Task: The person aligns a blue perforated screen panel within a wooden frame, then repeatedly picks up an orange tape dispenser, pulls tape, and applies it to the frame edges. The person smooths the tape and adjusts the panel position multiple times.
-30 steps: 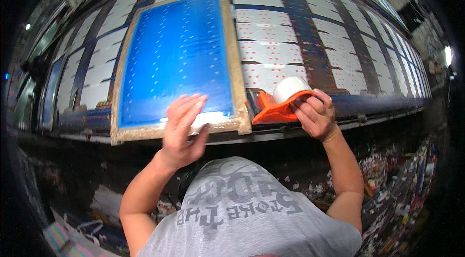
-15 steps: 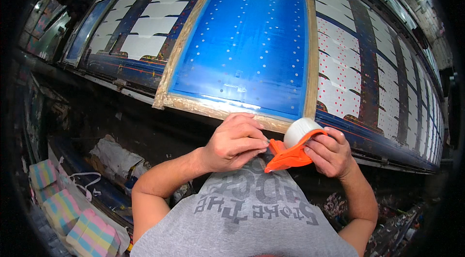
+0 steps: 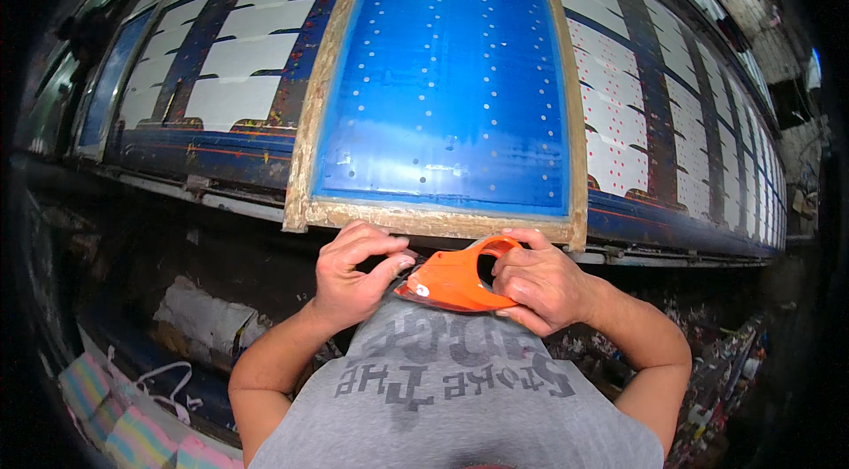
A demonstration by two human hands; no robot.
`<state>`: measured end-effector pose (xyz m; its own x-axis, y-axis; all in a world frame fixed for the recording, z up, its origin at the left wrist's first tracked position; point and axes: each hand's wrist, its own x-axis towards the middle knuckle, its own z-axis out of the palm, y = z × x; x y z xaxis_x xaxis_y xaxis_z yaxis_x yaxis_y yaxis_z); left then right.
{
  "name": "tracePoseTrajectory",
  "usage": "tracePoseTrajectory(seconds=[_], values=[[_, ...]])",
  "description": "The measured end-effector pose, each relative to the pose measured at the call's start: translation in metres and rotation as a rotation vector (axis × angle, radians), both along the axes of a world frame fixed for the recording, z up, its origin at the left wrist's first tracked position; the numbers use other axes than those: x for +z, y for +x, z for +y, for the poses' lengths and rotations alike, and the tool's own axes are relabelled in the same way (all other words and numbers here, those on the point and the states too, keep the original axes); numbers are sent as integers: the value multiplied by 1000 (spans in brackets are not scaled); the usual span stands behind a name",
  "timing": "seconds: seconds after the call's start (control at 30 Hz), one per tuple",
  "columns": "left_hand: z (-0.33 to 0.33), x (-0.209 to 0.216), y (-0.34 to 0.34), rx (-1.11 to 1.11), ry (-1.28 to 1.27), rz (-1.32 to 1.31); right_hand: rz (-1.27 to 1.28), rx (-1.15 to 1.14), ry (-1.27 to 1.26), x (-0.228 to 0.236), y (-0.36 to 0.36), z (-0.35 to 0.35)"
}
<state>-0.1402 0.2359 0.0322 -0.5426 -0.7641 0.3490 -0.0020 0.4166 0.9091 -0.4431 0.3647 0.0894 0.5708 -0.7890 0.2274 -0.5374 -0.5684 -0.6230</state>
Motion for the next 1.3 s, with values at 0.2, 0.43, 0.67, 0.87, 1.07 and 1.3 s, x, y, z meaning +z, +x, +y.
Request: tracePoseTrajectory(seconds=[0.2, 0.43, 0.67, 0.87, 1.07, 1.3], values=[[-21, -13, 16, -73, 137, 9, -16, -104, 114, 10, 24, -6], [-30, -15, 8, -109, 132, 4, 19, -207, 146, 21, 29, -7], [-29, -7, -4, -30, 227, 25, 104, -181, 211, 42, -17, -11], [-80, -21, 28, 291, 252, -94, 196, -332, 136, 46, -125, 15], [-119, -29, 53, 535, 331, -231, 250, -554, 240, 34, -228, 44], [-115, -31, 32, 509, 414, -443, 224, -649, 347, 14, -249, 46]])
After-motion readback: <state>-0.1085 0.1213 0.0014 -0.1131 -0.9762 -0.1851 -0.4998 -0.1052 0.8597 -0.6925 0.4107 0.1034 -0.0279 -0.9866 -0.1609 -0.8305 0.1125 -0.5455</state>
